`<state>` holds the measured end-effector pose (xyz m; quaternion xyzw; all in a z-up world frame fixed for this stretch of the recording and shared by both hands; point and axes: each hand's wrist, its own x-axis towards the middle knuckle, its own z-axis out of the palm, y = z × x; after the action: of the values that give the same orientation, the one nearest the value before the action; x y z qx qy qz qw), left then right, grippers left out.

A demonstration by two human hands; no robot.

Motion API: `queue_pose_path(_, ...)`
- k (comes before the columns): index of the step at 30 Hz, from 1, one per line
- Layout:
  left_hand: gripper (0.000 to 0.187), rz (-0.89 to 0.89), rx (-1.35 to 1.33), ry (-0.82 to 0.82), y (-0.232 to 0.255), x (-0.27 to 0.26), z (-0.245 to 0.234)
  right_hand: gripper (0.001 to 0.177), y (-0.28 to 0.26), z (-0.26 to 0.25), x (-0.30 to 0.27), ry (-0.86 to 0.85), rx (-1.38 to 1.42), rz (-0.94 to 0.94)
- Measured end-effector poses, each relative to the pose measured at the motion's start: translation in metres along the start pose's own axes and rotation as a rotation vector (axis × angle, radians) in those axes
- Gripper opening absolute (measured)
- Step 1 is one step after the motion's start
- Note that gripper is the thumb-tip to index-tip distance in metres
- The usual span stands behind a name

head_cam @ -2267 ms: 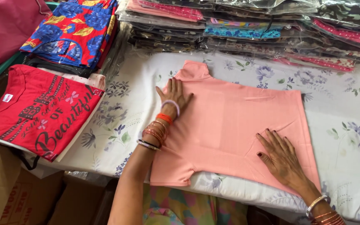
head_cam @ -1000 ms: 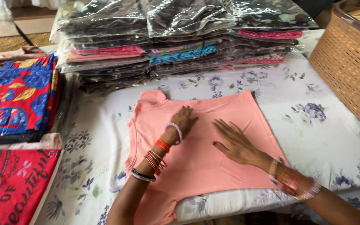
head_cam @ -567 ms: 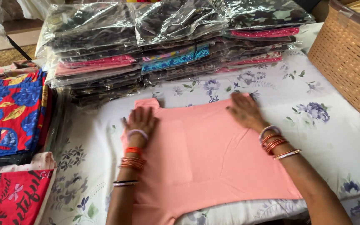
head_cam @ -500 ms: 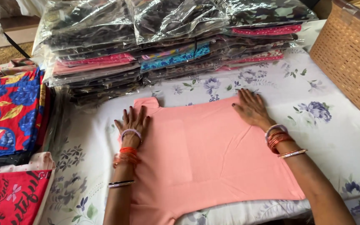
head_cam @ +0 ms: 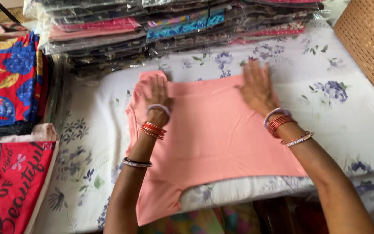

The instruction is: Fold various shirts and garments and organize them into boxes.

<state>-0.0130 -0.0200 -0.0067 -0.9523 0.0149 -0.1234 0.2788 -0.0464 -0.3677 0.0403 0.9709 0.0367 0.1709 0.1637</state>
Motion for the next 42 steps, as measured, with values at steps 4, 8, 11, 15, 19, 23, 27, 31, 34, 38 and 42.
queue_pose_path(4, 0.086, 0.335, -0.72, -0.14, 0.058, -0.044, -0.029, 0.075, -0.07, -0.031, -0.054, -0.1, 0.382, -0.226)
queue_pose_path(8, 0.073, 0.593, -0.701, -0.109, 0.037, -0.096, -0.047, 0.076, -0.076, -0.04, -0.086, -0.278, 0.516, -0.396)
queue_pose_path(11, 0.074, 0.359, -0.668, 0.052, -0.023, -0.103, 0.001, 0.075, -0.018, -0.031, -0.094, -0.268, 0.551, -0.262)
queue_pose_path(15, 0.073, 0.191, -0.534, -0.102, -0.095, -0.108, -0.003, 0.079, 0.053, -0.01, -0.103, -0.383, 0.532, -0.033)
queue_pose_path(19, 0.065, 0.046, -0.702, -0.269, -0.1, -0.106, 0.009, 0.079, 0.077, 0.016, -0.117, -0.278, 0.521, 0.026)
queue_pose_path(23, 0.064, 0.049, -0.365, -0.143, -0.095, -0.108, -0.009, 0.075, 0.066, 0.014, -0.114, -0.184, 0.303, 0.008)
queue_pose_path(27, 0.075, 0.081, -0.347, 0.106, -0.02, -0.116, 0.003, 0.078, 0.0, -0.051, -0.126, -0.054, 0.211, -0.061)
queue_pose_path(31, 0.077, 0.501, -0.616, 0.087, 0.051, -0.159, -0.019, 0.079, -0.073, -0.077, -0.154, -0.04, 0.514, -0.37)
queue_pose_path(34, 0.083, 0.6, -0.694, 0.007, 0.028, -0.192, -0.06, 0.079, -0.086, -0.077, -0.171, -0.077, 0.592, -0.485)
queue_pose_path(38, 0.08, 0.515, -0.751, 0.012, -0.038, -0.217, -0.069, 0.081, -0.051, -0.077, -0.171, -0.365, 0.5, -0.357)
queue_pose_path(42, 0.082, 0.237, -0.599, -0.23, -0.097, -0.22, -0.039, 0.084, 0.026, -0.047, -0.189, -0.358, 0.45, -0.224)
